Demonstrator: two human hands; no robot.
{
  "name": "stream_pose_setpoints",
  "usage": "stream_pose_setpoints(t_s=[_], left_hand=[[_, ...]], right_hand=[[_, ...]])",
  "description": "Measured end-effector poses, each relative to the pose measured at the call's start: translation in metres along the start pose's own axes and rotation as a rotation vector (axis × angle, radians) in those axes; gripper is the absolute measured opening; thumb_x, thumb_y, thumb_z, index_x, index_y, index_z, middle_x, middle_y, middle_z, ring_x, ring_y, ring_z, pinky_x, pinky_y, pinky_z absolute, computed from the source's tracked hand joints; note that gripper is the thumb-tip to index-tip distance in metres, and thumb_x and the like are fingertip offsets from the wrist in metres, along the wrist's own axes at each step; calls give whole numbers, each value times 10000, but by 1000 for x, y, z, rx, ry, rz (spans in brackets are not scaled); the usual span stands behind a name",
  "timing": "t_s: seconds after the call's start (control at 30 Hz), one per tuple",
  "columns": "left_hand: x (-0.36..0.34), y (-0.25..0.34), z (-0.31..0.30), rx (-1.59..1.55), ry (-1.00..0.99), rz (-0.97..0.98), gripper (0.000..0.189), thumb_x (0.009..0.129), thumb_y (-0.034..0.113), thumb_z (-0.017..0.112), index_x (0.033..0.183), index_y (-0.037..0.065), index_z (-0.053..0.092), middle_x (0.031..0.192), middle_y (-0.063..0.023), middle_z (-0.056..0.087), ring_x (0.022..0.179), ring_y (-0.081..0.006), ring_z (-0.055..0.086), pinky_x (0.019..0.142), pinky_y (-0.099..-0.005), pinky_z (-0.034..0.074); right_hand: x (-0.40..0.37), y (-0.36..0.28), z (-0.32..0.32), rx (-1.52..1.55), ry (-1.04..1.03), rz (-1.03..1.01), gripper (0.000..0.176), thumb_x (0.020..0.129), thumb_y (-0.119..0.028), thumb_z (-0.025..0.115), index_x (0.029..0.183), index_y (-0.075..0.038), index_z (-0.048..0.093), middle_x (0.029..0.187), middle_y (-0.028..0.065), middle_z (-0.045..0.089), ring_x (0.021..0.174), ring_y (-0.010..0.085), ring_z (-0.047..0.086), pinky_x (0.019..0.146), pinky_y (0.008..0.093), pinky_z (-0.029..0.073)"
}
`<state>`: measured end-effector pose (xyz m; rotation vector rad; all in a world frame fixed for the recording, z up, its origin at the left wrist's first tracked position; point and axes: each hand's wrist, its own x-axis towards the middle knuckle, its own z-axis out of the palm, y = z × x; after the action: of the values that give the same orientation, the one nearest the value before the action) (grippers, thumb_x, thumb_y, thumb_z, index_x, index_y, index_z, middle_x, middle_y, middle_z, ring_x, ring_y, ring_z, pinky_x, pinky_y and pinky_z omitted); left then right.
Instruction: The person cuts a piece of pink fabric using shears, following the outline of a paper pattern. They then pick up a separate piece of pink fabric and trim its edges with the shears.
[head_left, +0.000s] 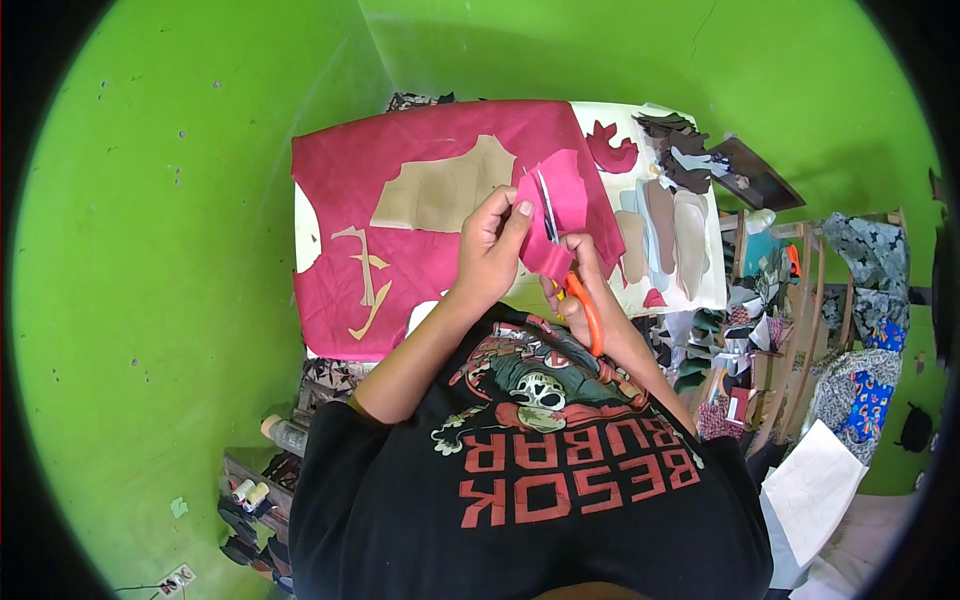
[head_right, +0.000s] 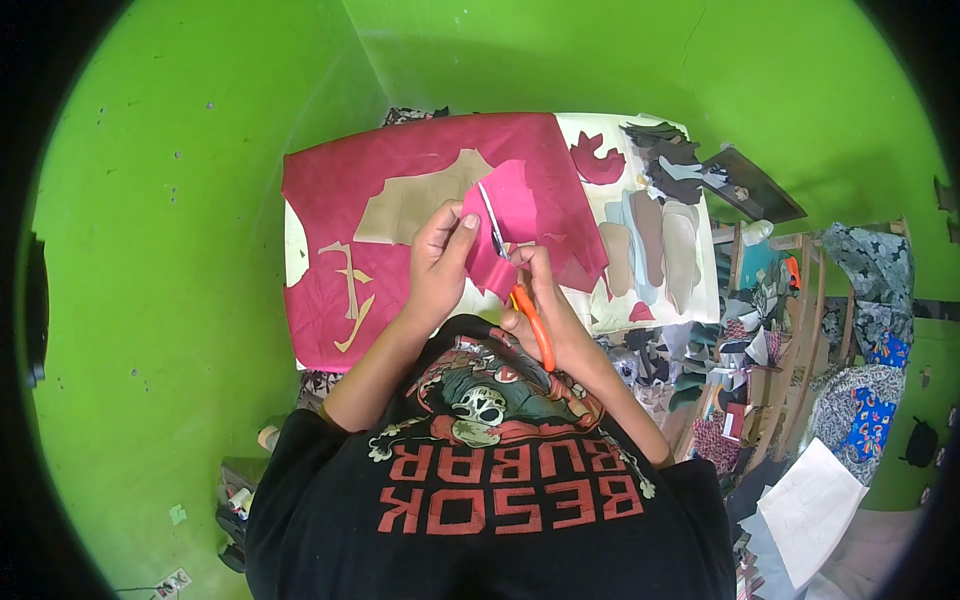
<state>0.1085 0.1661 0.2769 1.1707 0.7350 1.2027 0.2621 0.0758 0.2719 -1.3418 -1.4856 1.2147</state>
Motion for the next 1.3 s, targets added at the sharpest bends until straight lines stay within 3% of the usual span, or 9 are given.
stream_pose_setpoints(t_s=[0.1, 0.23, 0.3, 0.4, 0.53, 0.63, 0.8, 1.03, 1.3], left_hand=[[5, -4, -7, 94, -52, 12, 127, 1041, 116, 573, 977, 18, 623, 781, 59, 530, 724, -19, 448, 638, -228, 383], [5, -7, -11, 195, -106, 53, 116, 1030, 105, 587, 987, 16, 647, 743, 45, 537, 686, -21, 451, 603, -235, 378], [4, -4, -8, 183, -100, 38, 117, 1029, 105, 588, 986, 14, 648, 733, 48, 534, 677, -21, 448, 598, -236, 379], [4, -4, -6, 154, -86, 24, 119, 1028, 103, 590, 985, 10, 651, 726, 51, 534, 673, -20, 447, 594, -234, 378], [5, -1, -8, 187, -82, 33, 121, 1025, 102, 596, 985, 9, 662, 726, 52, 546, 677, -16, 457, 597, -227, 380], [5, -5, -13, 220, -89, 2, 119, 1021, 99, 603, 989, 4, 668, 731, 49, 567, 683, -13, 471, 602, -223, 387], [2, 0, -6, 189, -109, -10, 124, 1023, 97, 602, 990, -4, 667, 750, 48, 590, 702, -11, 488, 614, -222, 401], [0, -3, -5, 106, -108, -42, 136, 1035, 98, 587, 1004, -9, 665, 767, 40, 615, 742, -12, 514, 655, -230, 423], [-12, 1, 4, 42, -144, -90, 146, 1051, 123, 562, 990, 1, 611, 707, -20, 594, 490, -95, 566, 426, -246, 425]], right_hand=[[0, -8, 2, 0, 31, 120, 1038, 759, -907, 528, 1300, -56, 284, 887, 72, 508, 721, 138, 495, 634, 283, 439], [-1, 2, 0, 10, 13, 56, 1020, 777, -891, 533, 1297, -50, 283, 881, 71, 505, 720, 139, 492, 636, 283, 438], [-2, 4, 0, -11, 16, -4, 726, 927, -613, 565, 1298, -55, 284, 881, 73, 504, 728, 139, 493, 642, 280, 439], [-2, 3, 1, -9, 24, 23, 561, 901, -352, 555, 1297, -59, 285, 884, 77, 507, 734, 144, 497, 651, 281, 442], [-1, -6, -2, 21, -7, 102, 559, 860, -249, 572, 1301, -62, 284, 889, 80, 507, 750, 150, 495, 664, 281, 447], [0, -9, 1, 28, 2, 89, 545, 914, -275, 587, 1307, -57, 280, 897, 78, 503, 769, 147, 486, 689, 279, 446], [0, -17, 2, -41, 47, -50, 889, 900, -780, 499, 1323, -34, 262, 903, 52, 497, 789, 127, 474, 714, 270, 430], [0, -11, 0, 106, -53, 21, 1002, 821, -785, 601, 1343, -19, 219, 1067, 145, 502, 902, 195, 513, 846, 350, 463], [2, -11, 7, 127, 35, -5, 1148, 767, -948, 327, 1402, 2, 216, 969, 115, 557, 830, 197, 568, 765, 351, 488]])
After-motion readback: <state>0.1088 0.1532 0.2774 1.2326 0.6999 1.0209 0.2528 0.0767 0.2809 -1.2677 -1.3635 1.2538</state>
